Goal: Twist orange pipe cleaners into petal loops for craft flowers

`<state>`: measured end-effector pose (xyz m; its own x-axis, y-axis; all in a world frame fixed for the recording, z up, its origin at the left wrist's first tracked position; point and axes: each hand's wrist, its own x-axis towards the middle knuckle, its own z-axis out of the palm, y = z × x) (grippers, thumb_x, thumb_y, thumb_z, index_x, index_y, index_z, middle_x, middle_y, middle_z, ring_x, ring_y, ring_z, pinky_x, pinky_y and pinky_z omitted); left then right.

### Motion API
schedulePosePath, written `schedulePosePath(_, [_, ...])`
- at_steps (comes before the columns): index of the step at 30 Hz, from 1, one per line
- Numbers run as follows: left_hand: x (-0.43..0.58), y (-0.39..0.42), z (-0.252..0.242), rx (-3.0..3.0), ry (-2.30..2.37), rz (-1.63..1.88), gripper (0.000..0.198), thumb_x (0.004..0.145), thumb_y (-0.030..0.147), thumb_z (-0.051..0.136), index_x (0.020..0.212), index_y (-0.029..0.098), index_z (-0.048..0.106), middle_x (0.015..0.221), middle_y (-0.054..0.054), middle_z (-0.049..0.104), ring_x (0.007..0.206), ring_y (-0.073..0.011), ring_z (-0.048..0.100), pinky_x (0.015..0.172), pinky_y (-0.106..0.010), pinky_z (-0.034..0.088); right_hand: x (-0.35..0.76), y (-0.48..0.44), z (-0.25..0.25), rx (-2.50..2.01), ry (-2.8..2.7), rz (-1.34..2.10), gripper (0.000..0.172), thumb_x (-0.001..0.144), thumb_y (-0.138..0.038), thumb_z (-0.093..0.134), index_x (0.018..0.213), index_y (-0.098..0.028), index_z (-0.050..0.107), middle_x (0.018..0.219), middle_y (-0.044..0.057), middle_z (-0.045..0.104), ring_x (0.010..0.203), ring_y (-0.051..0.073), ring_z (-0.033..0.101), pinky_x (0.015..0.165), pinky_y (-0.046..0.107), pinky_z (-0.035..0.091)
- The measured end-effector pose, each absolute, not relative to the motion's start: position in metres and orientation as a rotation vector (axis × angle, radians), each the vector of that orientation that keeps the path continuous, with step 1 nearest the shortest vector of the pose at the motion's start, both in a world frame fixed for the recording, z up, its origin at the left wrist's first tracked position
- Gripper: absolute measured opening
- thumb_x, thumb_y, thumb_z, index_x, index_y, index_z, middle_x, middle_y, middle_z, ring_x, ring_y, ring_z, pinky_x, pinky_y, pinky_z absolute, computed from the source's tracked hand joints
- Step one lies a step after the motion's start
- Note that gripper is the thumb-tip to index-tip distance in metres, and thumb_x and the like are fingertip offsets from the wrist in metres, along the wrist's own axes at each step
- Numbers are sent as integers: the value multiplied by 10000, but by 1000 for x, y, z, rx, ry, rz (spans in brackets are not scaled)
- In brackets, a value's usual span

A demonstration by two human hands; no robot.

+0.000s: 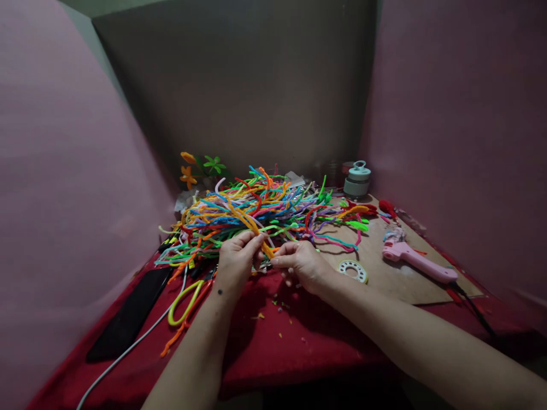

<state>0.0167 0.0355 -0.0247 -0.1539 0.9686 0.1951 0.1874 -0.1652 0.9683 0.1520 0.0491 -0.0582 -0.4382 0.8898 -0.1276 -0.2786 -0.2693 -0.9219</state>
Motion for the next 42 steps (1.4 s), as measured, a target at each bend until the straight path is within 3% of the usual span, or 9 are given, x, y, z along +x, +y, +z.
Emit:
schedulePosePath(13, [4, 44, -21, 1410, 1479, 1785, 207, 727, 353, 620, 734, 147, 608, 478, 57, 468, 383, -58, 412, 356, -172, 327, 150, 49, -61, -827, -1217, 1843, 170, 518, -214, 692, 547, -144, 541, 372, -56, 487, 249, 65, 360, 242, 188, 263])
schedulePosePath(17, [2, 45, -20, 1279, 1224, 1485, 285, 704, 383, 645, 873, 158, 603, 503, 56, 502, 370, -63, 417, 342, -174, 314, 153, 52, -58, -819, -1100, 1845, 213, 512, -215, 714, 572, -153, 519, 431, -44, 534, 296, 64, 393, 256, 178, 293])
schedulePosePath(21, [6, 42, -23, 1373, 1197, 1158, 236, 681, 330, 680, 785, 127, 617, 493, 41, 508, 371, -49, 398, 365, -170, 307, 154, 55, -58, -807, -1055, 1847, 216, 541, -216, 723, 601, -147, 527, 462, -34, 552, 335, 68, 431, 277, 172, 322])
schedulePosePath(30, [7, 42, -31, 1334, 1150, 1187, 213, 733, 333, 642, 720, 130, 578, 463, 50, 458, 371, -36, 363, 371, -167, 264, 160, 62, -63, -552, -932, 2162, 95, 728, -173, 579, 735, -84, 609, 604, 74, 647, 457, 116, 571, 406, 207, 446])
schedulePosePath(35, [10, 41, -31, 1324, 1166, 1190, 228, 733, 329, 641, 655, 141, 538, 438, 58, 436, 349, -29, 338, 350, -157, 228, 159, 63, -69, -481, -834, 2249, 51, 679, -104, 639, 719, -94, 608, 599, 45, 633, 498, 101, 586, 457, 182, 444])
schedulePosePath(42, [14, 38, -30, 1244, 1159, 1229, 177, 727, 314, 642, 703, 157, 564, 442, 61, 454, 330, -36, 344, 333, -155, 248, 156, 60, -66, -539, -795, 2192, 190, 562, -117, 742, 672, -113, 587, 549, 4, 607, 431, 75, 541, 412, 167, 397])
